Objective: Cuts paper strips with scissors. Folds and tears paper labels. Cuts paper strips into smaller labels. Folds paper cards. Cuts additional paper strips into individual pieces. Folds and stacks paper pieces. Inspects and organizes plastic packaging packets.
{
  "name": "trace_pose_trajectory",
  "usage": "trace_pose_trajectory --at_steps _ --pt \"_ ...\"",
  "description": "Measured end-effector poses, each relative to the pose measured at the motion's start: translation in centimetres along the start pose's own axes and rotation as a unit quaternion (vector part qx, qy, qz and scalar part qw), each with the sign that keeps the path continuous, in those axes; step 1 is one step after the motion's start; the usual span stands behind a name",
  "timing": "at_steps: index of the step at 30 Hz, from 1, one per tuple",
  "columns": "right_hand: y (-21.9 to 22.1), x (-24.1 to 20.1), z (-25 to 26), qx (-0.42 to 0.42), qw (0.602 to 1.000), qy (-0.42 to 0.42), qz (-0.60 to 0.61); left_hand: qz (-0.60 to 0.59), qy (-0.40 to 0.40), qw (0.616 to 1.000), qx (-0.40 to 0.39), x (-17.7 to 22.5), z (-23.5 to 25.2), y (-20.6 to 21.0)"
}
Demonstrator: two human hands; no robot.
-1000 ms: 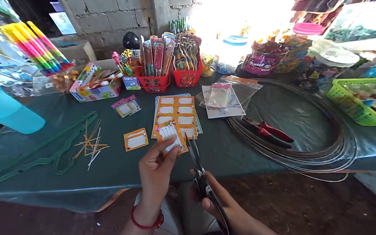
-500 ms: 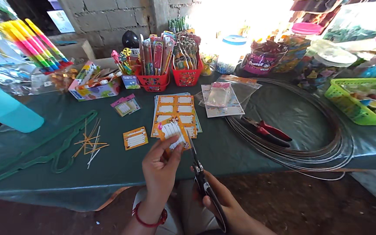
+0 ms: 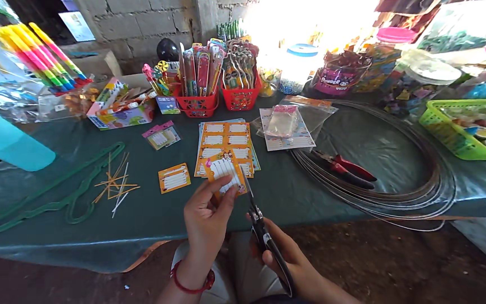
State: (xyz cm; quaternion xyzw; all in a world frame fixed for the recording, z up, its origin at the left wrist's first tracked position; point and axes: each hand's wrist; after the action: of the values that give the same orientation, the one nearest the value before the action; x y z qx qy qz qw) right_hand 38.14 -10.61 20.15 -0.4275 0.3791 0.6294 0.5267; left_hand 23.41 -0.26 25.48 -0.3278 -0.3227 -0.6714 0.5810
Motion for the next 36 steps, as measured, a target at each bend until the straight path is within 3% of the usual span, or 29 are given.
trace_pose_trajectory --at_steps 36 --pt "0.07 0.25 -0.24 0.031 0.999 0.032 -0.005 0.002 0.004 1.000 0.001 -0.12 -0.21 -0.16"
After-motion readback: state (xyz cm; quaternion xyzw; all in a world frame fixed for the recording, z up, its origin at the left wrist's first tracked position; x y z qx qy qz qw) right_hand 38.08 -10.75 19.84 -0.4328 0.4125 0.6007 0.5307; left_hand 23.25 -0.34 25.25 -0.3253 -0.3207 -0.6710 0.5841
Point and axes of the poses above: each hand's wrist, its own z-axis towards the middle knuckle, its own y-axis out of the palm, x = y × z, and after that the axes turned 1 degree about z, right-handed
